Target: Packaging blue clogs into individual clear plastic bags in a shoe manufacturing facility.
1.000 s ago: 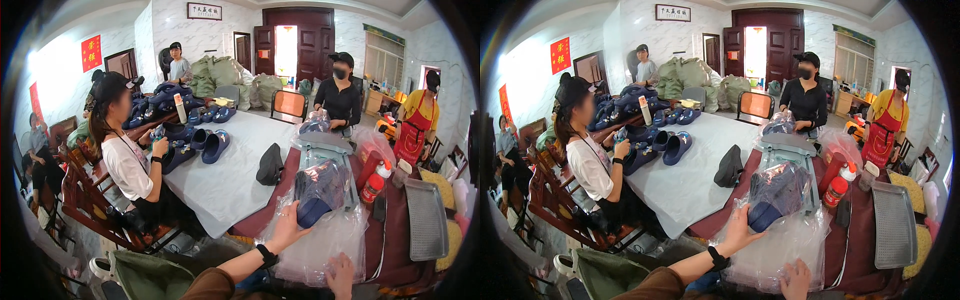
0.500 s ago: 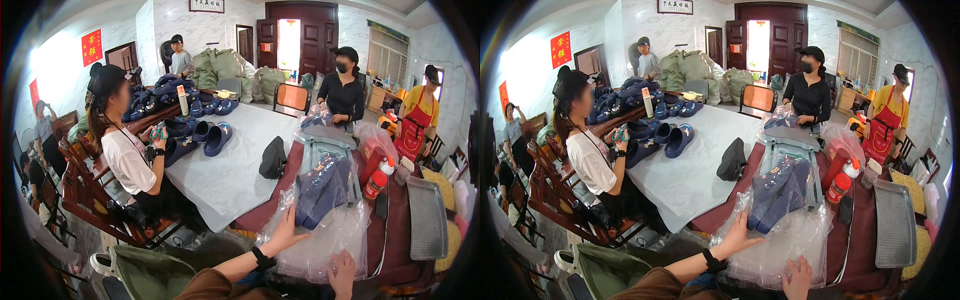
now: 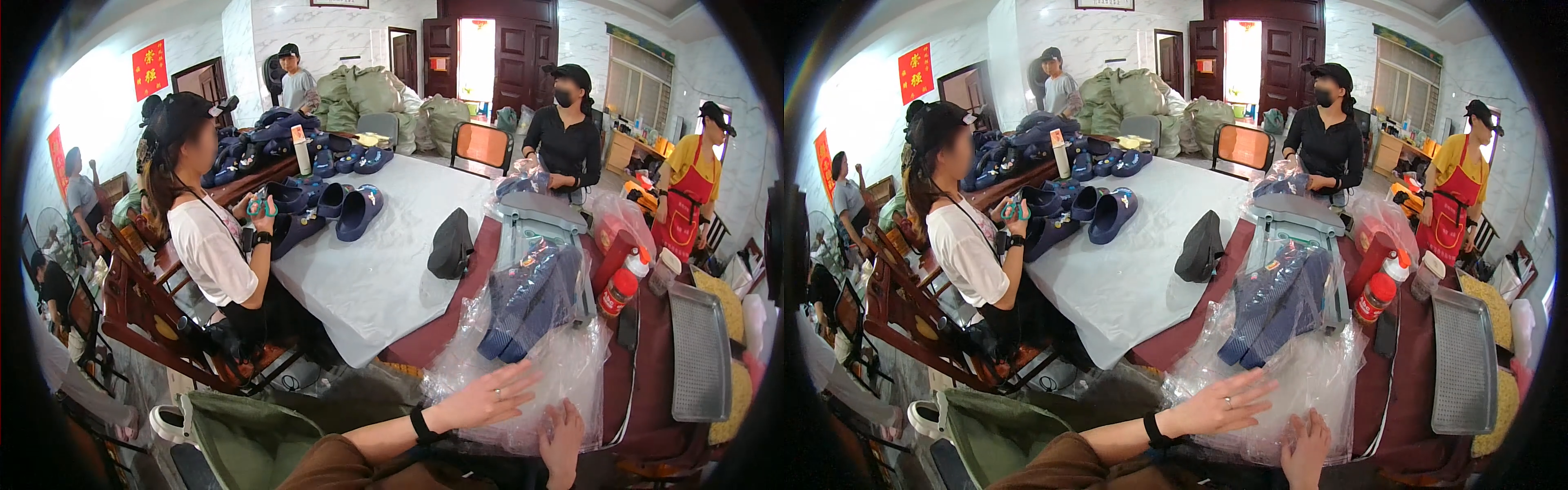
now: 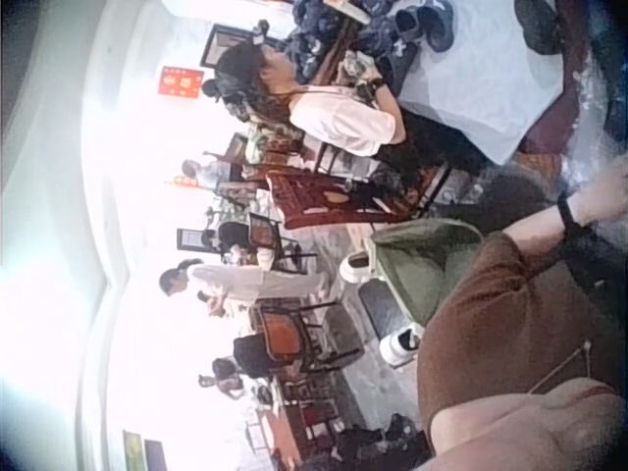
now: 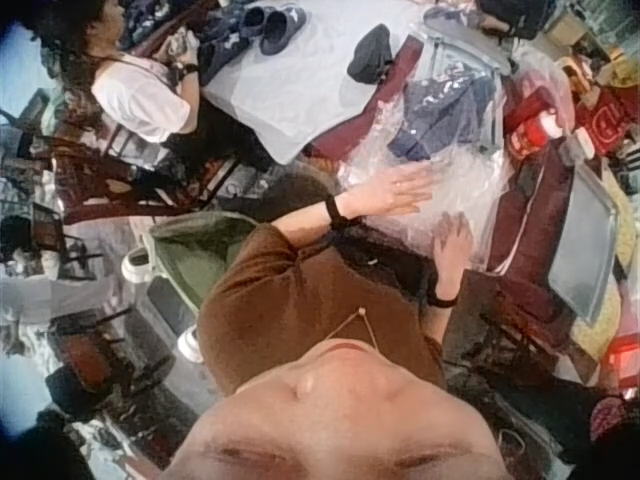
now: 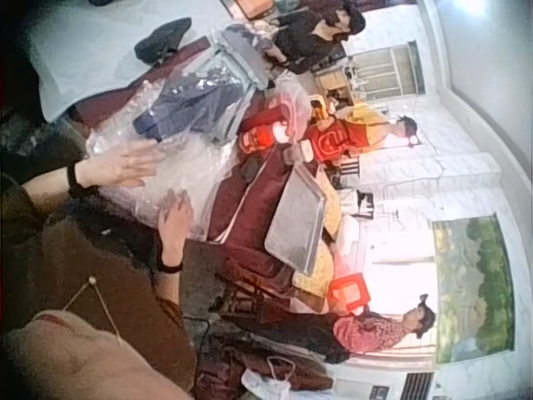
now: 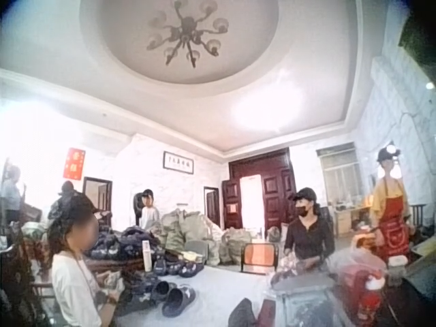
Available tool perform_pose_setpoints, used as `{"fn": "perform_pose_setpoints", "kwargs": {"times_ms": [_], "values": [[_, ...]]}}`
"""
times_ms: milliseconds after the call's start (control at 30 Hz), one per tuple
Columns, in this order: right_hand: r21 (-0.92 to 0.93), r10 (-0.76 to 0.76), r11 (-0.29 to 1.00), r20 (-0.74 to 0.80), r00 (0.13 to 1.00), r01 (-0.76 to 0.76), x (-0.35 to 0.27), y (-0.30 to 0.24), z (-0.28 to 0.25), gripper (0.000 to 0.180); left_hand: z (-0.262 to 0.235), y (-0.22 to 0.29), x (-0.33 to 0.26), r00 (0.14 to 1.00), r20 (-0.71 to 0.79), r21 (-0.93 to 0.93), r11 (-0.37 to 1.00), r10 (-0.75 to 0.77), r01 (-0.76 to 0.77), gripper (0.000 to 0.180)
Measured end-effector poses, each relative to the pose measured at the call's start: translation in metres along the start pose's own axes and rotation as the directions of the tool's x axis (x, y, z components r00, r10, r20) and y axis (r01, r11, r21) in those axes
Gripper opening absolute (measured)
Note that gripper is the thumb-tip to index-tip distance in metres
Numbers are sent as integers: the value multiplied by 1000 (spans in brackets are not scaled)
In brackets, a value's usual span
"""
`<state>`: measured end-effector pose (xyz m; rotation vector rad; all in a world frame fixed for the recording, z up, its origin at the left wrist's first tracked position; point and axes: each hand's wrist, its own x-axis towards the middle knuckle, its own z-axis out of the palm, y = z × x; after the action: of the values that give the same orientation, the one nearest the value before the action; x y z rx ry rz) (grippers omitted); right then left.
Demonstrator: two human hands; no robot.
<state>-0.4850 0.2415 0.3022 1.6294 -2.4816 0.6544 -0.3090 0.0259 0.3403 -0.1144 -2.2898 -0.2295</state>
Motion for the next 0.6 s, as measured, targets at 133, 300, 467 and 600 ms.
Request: {"fn": "perform_pose_setpoints", "kwargs": {"times_ms": [133, 300, 467, 600], "values": [[32, -9, 999, -15, 1000, 10, -1, -7, -6, 50, 12, -4, -13, 940, 340, -239, 963, -39, 126, 60], [43, -11, 999, -2, 1000, 11, -2, -5, -5, 52, 34, -19, -41, 894, 438, -168, 967, -99, 190, 59], [22, -7, 1000, 12, 1000, 7, 0, -7, -7, 53, 39, -22, -47, 880, 449, -233, 931, -152, 280, 60], [47, -1, 999, 31, 1000, -1, 3, -5, -7, 57, 42, -24, -50, 880, 443, -270, 912, -168, 310, 60]]}}
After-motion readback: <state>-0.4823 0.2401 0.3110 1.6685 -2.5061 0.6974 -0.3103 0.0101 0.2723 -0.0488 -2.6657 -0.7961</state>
